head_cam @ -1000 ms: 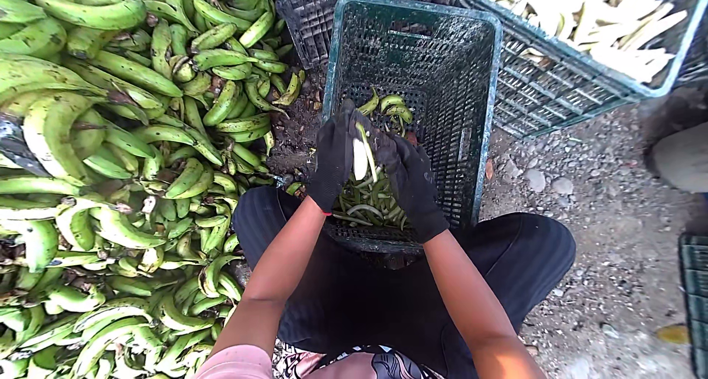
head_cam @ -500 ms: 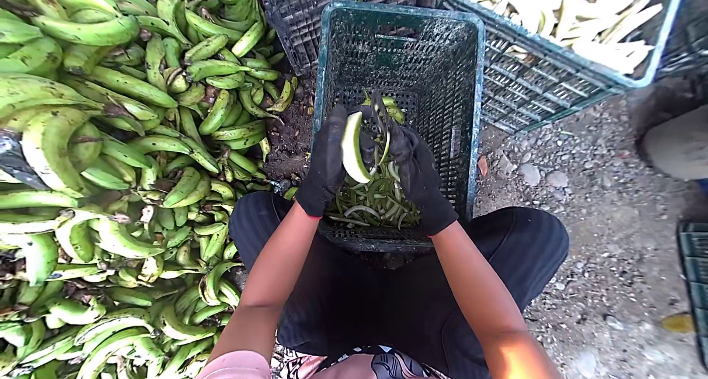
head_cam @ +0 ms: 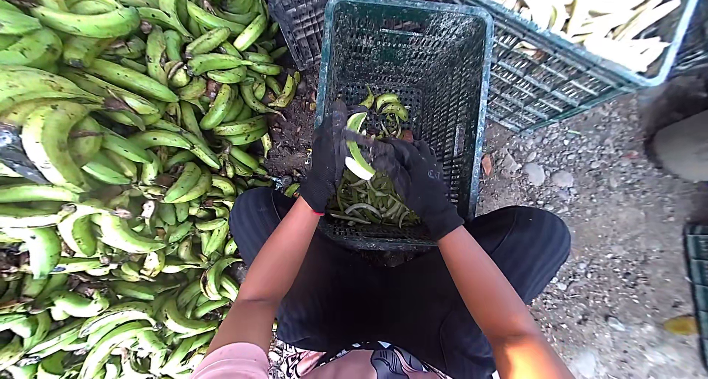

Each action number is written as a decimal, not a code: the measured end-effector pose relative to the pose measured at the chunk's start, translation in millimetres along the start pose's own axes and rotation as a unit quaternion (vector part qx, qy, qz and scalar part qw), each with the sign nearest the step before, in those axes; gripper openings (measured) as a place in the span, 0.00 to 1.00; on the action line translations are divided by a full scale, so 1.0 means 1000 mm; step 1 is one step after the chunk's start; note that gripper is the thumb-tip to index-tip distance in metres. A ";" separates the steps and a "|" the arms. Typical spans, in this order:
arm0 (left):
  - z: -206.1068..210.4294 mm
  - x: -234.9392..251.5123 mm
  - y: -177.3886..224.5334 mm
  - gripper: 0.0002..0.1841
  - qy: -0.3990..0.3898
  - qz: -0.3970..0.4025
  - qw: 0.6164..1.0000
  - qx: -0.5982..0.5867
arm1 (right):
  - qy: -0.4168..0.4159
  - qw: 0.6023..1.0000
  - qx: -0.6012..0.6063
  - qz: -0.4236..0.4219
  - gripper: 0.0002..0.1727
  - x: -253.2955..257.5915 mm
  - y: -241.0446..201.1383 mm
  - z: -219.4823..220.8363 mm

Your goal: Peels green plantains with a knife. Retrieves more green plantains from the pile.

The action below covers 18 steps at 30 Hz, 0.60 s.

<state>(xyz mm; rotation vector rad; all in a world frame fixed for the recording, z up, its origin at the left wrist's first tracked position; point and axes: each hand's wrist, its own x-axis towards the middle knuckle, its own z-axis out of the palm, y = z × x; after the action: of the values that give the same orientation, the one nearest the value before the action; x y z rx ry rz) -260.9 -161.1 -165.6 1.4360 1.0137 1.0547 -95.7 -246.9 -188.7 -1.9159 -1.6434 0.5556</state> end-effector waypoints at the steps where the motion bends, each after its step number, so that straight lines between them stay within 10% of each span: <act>1: 0.003 -0.002 0.000 0.27 0.022 0.024 0.998 0.045 | -0.019 0.999 0.022 0.041 0.36 0.006 -0.004 0.001; 9: 0.006 -0.007 0.009 0.26 -0.006 0.093 0.996 -0.004 | 0.012 0.981 0.144 0.129 0.37 0.028 0.002 -0.019; 13: -0.015 -0.009 0.011 0.24 -0.128 -0.004 0.977 0.173 | 0.054 0.991 0.057 0.109 0.35 0.010 0.036 -0.047; 18: -0.019 -0.004 -0.030 0.27 -0.427 -0.157 0.762 0.460 | 0.137 0.956 0.228 0.124 0.34 -0.038 0.078 -0.078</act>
<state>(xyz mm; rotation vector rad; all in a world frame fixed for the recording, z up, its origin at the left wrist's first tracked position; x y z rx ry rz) -281.3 -156.7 -194.7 2.0955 1.0175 -0.5048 6.6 -303.2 -180.7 -1.7614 -1.0018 0.6652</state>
